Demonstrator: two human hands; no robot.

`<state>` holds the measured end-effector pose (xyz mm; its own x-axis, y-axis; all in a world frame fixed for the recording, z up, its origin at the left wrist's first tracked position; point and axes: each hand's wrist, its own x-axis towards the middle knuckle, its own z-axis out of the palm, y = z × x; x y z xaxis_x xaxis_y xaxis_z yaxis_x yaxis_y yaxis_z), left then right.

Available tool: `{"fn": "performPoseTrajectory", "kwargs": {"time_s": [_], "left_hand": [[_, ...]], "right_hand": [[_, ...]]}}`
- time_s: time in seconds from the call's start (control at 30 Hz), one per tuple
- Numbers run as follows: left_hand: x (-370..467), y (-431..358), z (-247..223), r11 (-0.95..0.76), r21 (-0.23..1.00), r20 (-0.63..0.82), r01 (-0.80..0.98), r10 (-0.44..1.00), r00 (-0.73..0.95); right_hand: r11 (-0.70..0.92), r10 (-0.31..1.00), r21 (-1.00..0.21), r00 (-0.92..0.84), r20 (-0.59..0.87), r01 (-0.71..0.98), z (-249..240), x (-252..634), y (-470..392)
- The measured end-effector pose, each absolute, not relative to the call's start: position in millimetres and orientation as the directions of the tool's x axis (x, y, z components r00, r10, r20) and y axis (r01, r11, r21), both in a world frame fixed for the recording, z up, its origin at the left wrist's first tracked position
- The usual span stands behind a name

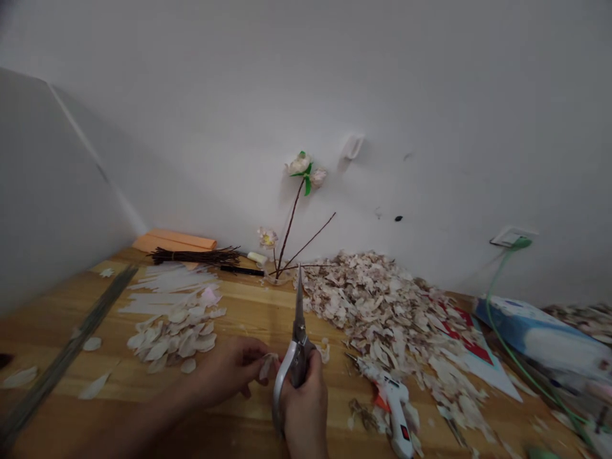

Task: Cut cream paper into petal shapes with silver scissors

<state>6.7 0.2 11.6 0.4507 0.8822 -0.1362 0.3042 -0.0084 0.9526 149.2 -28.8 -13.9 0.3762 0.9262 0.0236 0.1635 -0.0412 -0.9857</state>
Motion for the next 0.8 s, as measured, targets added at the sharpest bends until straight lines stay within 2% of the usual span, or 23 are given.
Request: {"fn": "performPoseTrajectory", "kwargs": {"time_s": [0.33,0.47,0.63,0.8], "left_hand": [[6,-2,14,-0.061,0.930,-0.106,0.363,0.900,0.422],[9,-3,16,-0.016,0.935,-0.146,0.354,0.894,0.425],[9,-1,19,0.086,0.967,-0.189,0.238,0.872,0.452],[5,0,25,0.155,0.968,-0.233,0.198,0.851,0.470]], "right_hand": [[-0.023,0.946,-0.983,0.323,0.038,0.182,-21,149,-27],[-0.029,0.949,-0.986,0.315,0.025,0.166,-18,147,-29],[-0.036,0.933,-0.991,0.360,0.012,0.127,-9,147,-30],[-0.013,0.958,-0.996,0.287,0.013,0.089,-11,149,-30]]}}
